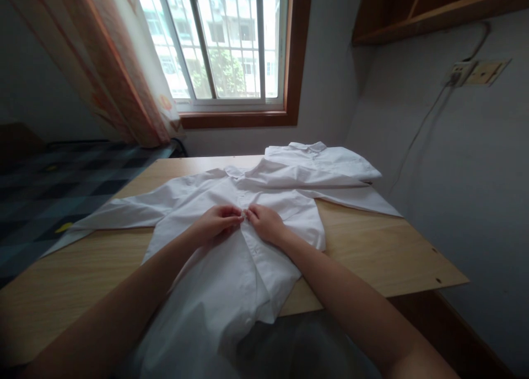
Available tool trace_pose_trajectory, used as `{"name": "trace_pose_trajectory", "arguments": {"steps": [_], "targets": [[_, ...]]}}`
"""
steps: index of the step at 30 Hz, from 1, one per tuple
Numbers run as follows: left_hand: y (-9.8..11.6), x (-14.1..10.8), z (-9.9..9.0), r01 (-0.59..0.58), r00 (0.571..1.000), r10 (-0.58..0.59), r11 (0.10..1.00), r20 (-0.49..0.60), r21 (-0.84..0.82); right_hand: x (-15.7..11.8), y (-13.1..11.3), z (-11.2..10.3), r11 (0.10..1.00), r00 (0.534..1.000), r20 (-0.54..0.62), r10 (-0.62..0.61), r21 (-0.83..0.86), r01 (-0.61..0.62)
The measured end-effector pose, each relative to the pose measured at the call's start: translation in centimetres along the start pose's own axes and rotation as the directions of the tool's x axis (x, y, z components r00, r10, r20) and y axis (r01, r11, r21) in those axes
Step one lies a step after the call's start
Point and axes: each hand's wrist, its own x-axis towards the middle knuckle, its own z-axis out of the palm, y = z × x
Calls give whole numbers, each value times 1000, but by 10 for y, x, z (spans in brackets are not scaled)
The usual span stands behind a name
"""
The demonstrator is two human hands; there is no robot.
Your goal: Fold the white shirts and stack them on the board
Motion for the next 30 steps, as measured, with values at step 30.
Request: {"name": "trace_pose_trajectory", "arguments": {"steps": [30], "targets": [[4, -3, -5, -2, 1000, 2, 990, -5, 142, -4, -5, -7, 997, 997, -2, -73, -26, 73]]}}
